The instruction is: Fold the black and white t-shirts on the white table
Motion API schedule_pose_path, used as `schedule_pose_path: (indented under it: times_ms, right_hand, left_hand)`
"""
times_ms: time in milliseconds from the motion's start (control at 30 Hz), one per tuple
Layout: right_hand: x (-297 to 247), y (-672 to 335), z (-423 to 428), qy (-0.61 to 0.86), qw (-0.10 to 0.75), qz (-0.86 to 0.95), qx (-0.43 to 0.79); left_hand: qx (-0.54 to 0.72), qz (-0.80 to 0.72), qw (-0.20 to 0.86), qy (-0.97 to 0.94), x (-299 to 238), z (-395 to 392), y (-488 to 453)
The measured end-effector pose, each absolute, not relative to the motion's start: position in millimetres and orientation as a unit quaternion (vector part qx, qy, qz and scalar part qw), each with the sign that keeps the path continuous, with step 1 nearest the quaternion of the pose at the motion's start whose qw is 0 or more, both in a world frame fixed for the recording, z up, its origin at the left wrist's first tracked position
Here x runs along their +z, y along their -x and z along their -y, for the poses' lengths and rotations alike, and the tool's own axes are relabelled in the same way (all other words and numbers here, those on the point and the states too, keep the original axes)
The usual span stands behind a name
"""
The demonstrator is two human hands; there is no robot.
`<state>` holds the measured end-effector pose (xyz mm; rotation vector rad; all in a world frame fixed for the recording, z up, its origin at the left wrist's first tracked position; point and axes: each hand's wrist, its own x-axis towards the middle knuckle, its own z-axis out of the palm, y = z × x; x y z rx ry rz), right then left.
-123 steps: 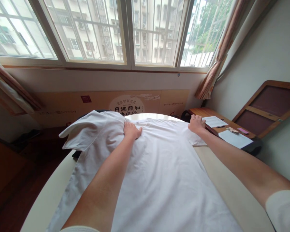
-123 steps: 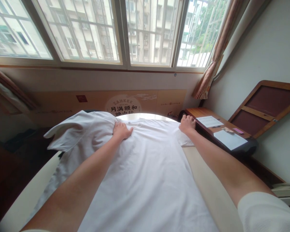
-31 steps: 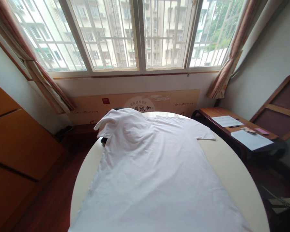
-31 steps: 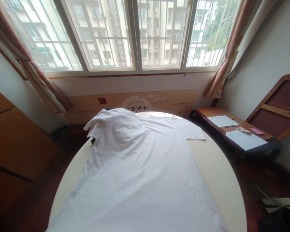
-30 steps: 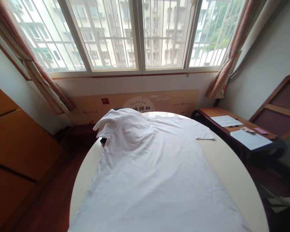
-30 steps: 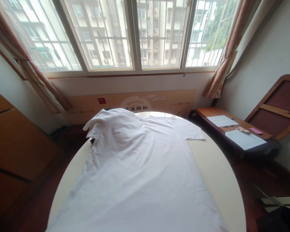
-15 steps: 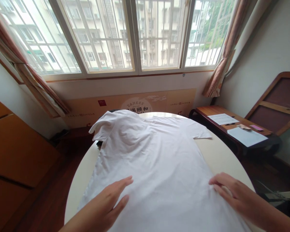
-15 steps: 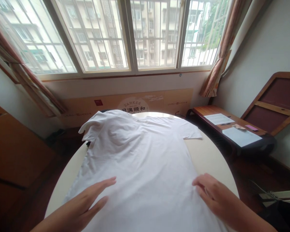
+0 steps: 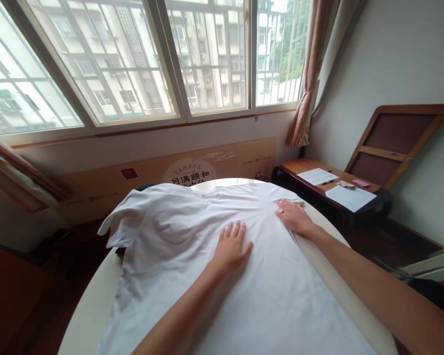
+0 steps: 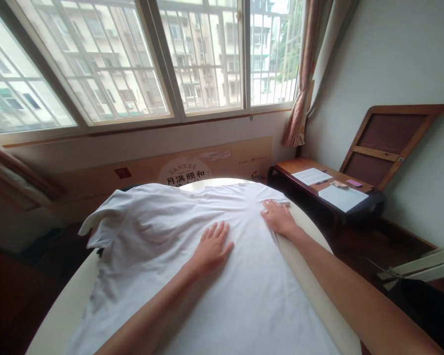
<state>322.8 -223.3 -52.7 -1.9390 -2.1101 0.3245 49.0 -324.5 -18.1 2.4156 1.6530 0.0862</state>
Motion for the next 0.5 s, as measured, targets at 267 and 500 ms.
schedule_pose_path:
  times_ms: [267, 500]
  right_hand:
    - [-45.4, -371.8, 209.8, 0.806, 0.178, 0.560, 0.072]
    - [-31.6, -395.9, 186.1, 0.849, 0.205, 0.475, 0.111]
  left_hand:
    - [0.071, -0.560, 0.091, -0.820, -26.2, 324.2, -58.4]
    - [0.098, -0.588, 0.093, -0.798, -32.6, 339.9, -67.4]
